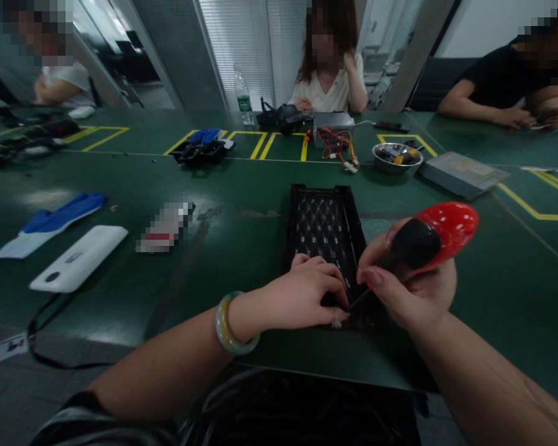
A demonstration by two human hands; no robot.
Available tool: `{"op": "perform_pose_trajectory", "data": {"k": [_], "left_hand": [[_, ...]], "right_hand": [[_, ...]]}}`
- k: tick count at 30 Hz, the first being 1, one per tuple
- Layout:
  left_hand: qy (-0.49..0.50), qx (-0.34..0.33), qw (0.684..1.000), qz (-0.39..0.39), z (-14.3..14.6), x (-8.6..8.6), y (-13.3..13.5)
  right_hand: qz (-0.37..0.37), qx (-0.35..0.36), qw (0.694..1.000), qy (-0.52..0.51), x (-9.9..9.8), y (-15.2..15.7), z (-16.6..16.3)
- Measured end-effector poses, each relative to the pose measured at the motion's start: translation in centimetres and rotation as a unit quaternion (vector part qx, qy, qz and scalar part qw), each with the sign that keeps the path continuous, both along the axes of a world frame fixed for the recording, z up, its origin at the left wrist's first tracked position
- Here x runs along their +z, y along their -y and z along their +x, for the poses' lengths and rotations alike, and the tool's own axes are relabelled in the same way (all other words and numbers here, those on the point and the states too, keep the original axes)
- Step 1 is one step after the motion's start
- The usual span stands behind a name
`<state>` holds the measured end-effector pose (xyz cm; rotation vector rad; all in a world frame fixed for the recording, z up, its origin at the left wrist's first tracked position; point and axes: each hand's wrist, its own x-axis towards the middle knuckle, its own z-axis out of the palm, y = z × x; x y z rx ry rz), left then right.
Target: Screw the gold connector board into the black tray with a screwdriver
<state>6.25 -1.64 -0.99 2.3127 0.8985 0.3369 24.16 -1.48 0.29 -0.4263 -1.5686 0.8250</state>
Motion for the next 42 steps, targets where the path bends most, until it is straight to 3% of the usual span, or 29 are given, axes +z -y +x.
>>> {"op": "perform_pose_trajectory", "data": {"k": [5, 8, 15, 19, 24, 29, 37, 42], "left_hand": [[-0.005, -0.008, 1.0, 0.005, -0.1, 0.2, 0.0], [-0.006, -0.01, 1.0, 0.005, -0.1, 0.2, 0.0], [0.008, -0.011, 1.0, 0.013, -0.2, -0.1, 0.0], [0.012, -0.009, 1.0, 0.013, -0.2, -0.2, -0.1], [0.006, -0.009, 1.0, 0.002, -0.1, 0.1, 0.0], [-0.004, -0.011, 1.0, -0.001, -0.2, 0.2, 0.0], [0.004, -0.002, 1.0, 0.007, 0.0, 0.0, 0.1], [-0.012, -0.012, 1.0, 0.01, 0.0, 0.0, 0.0]], "right_hand": [[-0.022, 0.039, 0.999, 0.017, -0.5, 0.1, 0.7], [-0.031, 0.024, 0.999, 0.013, -0.8, 0.3, 1.0], [0.02, -0.026, 0.999, 0.023, -0.1, 0.1, 0.6], [0.01, -0.02, 0.999, 0.024, 0.3, -0.2, 0.5], [0.055, -0.004, 0.998, 0.039, 0.2, -0.1, 0.7], [-0.052, 0.011, 0.998, 0.018, 0.2, 0.8, 1.1], [-0.061, -0.028, 0.996, 0.063, -0.4, 0.4, 1.3], [-0.049, -0.075, 0.995, -0.039, 0.5, 0.1, 0.6]]}}
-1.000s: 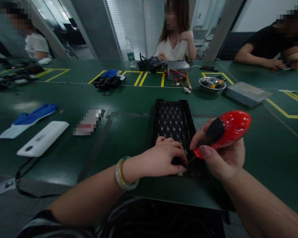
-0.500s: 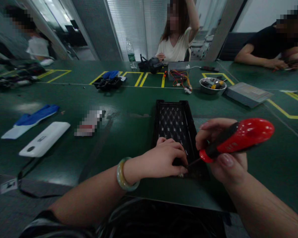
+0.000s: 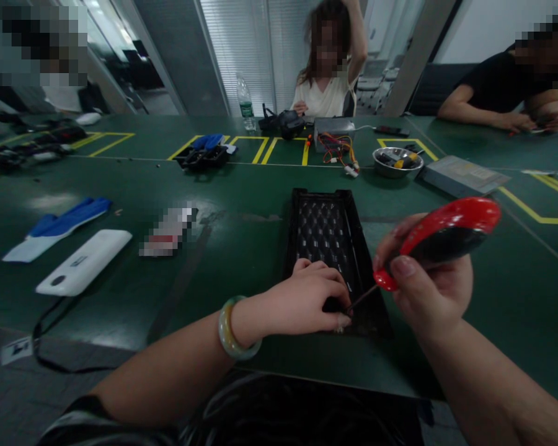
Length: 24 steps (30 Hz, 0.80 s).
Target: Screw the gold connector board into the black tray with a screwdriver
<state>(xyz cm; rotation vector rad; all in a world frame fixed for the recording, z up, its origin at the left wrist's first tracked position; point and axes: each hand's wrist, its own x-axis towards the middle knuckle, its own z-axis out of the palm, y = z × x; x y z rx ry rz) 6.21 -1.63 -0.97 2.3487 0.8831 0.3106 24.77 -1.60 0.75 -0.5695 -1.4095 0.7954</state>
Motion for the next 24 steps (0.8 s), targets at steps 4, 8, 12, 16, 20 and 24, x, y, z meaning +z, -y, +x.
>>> {"op": "perform_pose_trajectory", "data": {"k": [4, 8, 12, 16, 20, 24], "left_hand": [[0.005, -0.006, 1.0, 0.002, -0.1, -0.3, -0.2], [0.008, -0.007, 1.0, -0.002, -0.1, -0.6, -0.2], [0.032, 0.008, 0.999, -0.003, -0.3, -0.4, -0.2], [0.05, 0.034, 0.998, 0.0, -0.6, 0.1, -0.3], [0.056, 0.12, 0.991, 0.027, -0.9, -0.1, -1.1], [0.054, 0.227, 0.97, 0.068, -1.7, -0.7, -2.6]], "right_hand": [[0.019, -0.119, 0.987, -0.108, 1.0, -0.9, -0.2], [0.021, -0.21, 0.966, -0.147, 1.2, -2.5, 0.6], [0.03, -0.265, 0.948, -0.174, 0.5, -3.8, 1.2], [0.034, -0.235, 0.96, -0.15, -0.4, -4.6, 1.2], [0.037, -0.195, 0.976, 0.092, -1.1, -4.4, 1.3], [0.071, -0.115, 0.911, 0.39, -1.9, -4.2, 1.7]]}}
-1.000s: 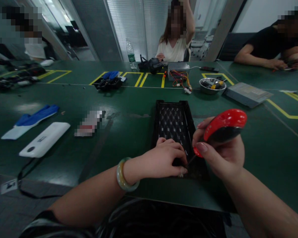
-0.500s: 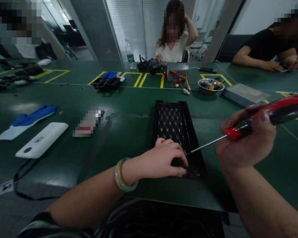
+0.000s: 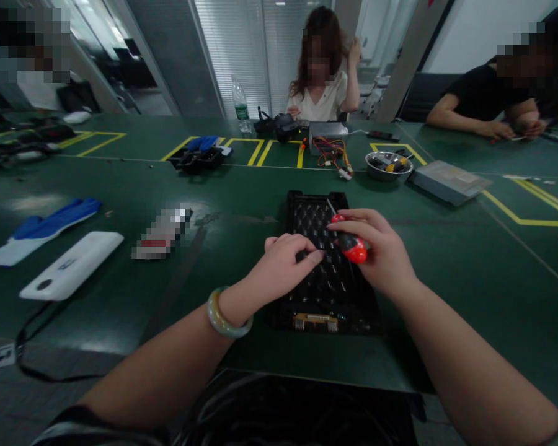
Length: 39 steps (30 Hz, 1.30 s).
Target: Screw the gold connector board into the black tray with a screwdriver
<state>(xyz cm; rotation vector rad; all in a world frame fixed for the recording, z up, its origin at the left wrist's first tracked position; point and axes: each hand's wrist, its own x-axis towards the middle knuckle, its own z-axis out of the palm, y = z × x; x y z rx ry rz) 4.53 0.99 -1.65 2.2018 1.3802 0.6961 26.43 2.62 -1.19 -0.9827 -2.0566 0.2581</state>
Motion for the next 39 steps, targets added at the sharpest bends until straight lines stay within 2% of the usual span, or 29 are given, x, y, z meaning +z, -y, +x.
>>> {"op": "perform_pose_trajectory", "data": {"k": [3, 6, 13, 18, 23, 29, 39], "left_hand": [[0.003, 0.059, 0.998, 0.023, -0.5, -0.4, -0.9], [0.002, 0.09, 0.995, 0.039, -0.7, -0.7, -1.4], [-0.023, 0.118, 0.992, 0.034, -0.6, -1.8, -2.0], [-0.027, 0.147, 0.988, 0.033, -0.7, -2.8, -2.7], [-0.026, 0.148, 0.988, 0.022, -0.8, -3.6, -3.1], [-0.018, 0.138, 0.99, 0.01, -1.1, -4.0, -3.3], [-0.014, 0.131, 0.991, -0.007, -1.2, -3.9, -3.1]], "right_hand": [[-0.037, 0.011, 0.989, 0.146, -1.0, -0.4, 0.2], [-0.017, 0.001, 0.969, 0.246, -1.7, -0.9, 0.2], [-0.017, 0.028, 0.939, 0.342, -1.2, -0.8, 0.0], [-0.042, 0.027, 0.936, 0.349, -1.6, -0.6, -0.1], [-0.078, 0.02, 0.934, 0.349, -1.8, -0.4, -0.2], [-0.098, 0.006, 0.937, 0.335, -1.3, -0.4, -0.4], [-0.115, -0.114, 0.966, 0.2, -1.0, -0.8, -0.1]]}}
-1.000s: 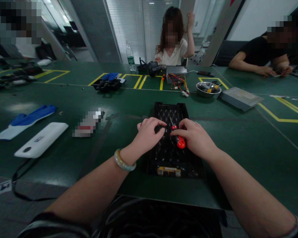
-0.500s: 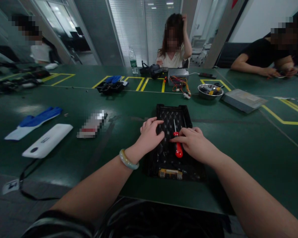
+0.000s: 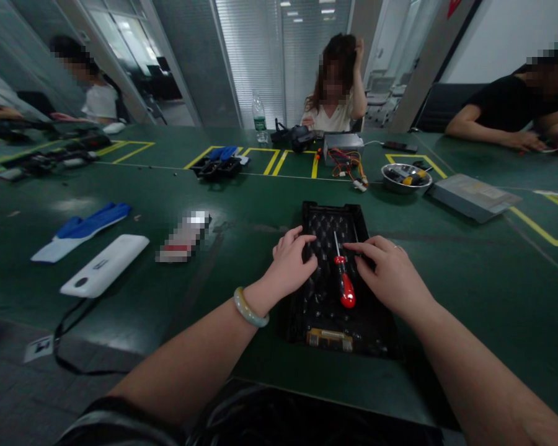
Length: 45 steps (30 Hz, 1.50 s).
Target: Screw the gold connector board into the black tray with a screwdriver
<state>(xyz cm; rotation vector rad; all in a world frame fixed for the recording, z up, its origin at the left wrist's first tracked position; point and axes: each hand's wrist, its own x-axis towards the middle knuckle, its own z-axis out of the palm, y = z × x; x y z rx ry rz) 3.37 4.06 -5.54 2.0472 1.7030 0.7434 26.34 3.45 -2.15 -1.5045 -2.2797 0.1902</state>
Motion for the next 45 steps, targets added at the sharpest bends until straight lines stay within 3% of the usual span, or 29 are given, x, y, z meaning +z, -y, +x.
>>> {"op": "perform_pose_trajectory", "data": {"k": [9, 13, 16, 19, 25, 38, 42, 45], "left_hand": [[0.017, 0.0, 1.0, -0.008, 0.0, 0.2, 0.0], [0.025, 0.005, 1.0, -0.014, 0.1, 0.3, 0.1], [0.03, 0.004, 1.0, -0.009, 0.0, 0.1, 0.0], [0.061, 0.008, 0.998, -0.002, -0.1, -0.1, -0.4], [0.141, 0.04, 0.989, 0.016, -0.5, -0.6, -2.2], [0.286, 0.066, 0.955, -0.047, -1.6, -2.0, -4.4], [0.296, 0.063, 0.951, -0.06, -1.6, -2.4, -4.6], [0.296, 0.063, 0.95, -0.07, -1.6, -2.5, -4.7]], "right_hand": [[-0.024, -0.113, 0.993, -0.023, 0.0, -0.3, 0.4], [-0.12, -0.175, 0.977, 0.034, -0.7, -0.6, 0.7], [-0.191, -0.167, 0.966, 0.052, -1.2, -1.0, 1.0], [-0.215, -0.15, 0.963, 0.06, -1.4, -1.3, 1.1], [-0.217, -0.147, 0.962, 0.078, -1.2, -1.5, 1.1], [-0.18, -0.165, 0.964, 0.101, -1.0, -1.0, 1.1], [-0.175, -0.177, 0.963, 0.107, -0.8, -0.8, 3.3], [-0.169, -0.195, 0.96, 0.11, -0.2, -0.3, 6.9]]}}
